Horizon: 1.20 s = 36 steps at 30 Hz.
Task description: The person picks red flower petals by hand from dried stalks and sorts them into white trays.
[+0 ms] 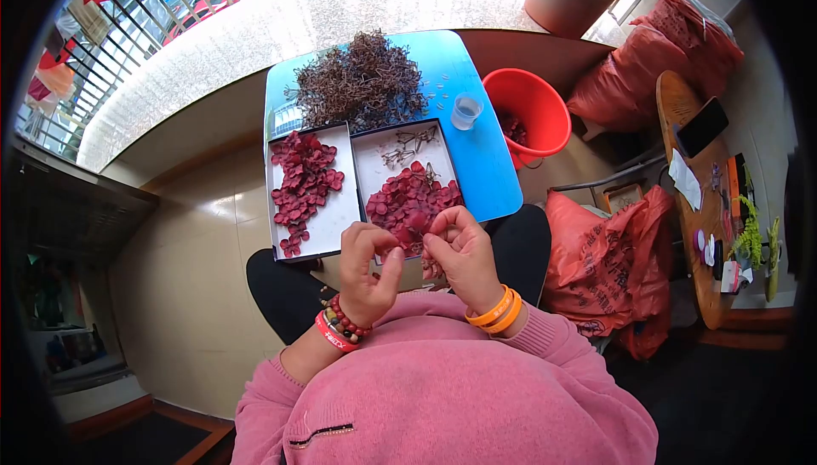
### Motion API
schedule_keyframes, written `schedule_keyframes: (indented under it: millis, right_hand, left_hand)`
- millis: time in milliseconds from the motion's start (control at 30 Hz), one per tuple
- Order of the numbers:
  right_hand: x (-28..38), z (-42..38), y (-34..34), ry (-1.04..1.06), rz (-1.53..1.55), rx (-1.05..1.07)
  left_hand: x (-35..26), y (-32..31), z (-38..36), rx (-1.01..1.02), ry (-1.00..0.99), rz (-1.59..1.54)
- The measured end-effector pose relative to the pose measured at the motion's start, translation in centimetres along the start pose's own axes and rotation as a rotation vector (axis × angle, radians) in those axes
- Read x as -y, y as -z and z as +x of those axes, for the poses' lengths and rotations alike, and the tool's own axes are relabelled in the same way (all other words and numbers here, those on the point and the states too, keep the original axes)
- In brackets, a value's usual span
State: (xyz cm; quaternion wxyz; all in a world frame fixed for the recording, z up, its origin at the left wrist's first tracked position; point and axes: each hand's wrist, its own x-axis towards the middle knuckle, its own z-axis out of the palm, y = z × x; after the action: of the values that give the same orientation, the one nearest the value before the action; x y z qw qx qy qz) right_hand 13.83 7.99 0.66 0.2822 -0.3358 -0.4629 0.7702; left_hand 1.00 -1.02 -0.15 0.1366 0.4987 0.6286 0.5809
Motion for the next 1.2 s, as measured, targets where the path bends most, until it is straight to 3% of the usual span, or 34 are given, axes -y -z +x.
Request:
schedule_keyframes:
  millis: [167,367,467,567,667,767,867,967,1067,1200]
  right_hand:
    - [-1.0,0.1,-0.3,0.029,-0.044,0.012]
    - [-2.8,0.3,0.7,0.081,-0.306,0.121]
    - [-3.8,0.2,1.5,0.107,-0.515,0.13]
    - [-4.5,0.3,1.9,0.13,-0.638,0.143]
    - [-5.4,0.6,2.3,0.18,-0.711,0.146]
    - [-6.5,1.1,3.0,0.195,-0.753,0.141]
    - [-7.4,1.6,3.9,0.232,-0.799,0.106]
    - [-7.2,1.9,4.3,0.252,-0.786,0.065]
    - [-7.1,2.0,4.7,0.273,-0.809,0.044]
    - [-6.6,1.7,4.8,0.209,-0.803,0.035]
  left_hand:
    - [0.2,-0.3,0.4,0.084,-0.171,0.255]
    - [2.3,-0.5,-0.7,0.178,0.063,0.163]
    - [4.6,-0.9,-2.6,0.253,0.341,-0.079]
    - [5.7,-1.3,-3.6,0.285,0.354,-0.025]
    - [6.5,-1.5,-3.7,0.319,0.119,0.172]
    - [7.3,-1.6,-3.2,0.443,0.367,-0.012]
    - [9.8,-1.3,-1.0,0.343,0.09,0.446]
    - [15.3,-1.6,0.4,0.266,0.211,0.795]
    - [18.5,-2.5,1.7,0.283,0.119,0.962]
    - [20.2,-2.8,2.5,0.413,0.177,0.947]
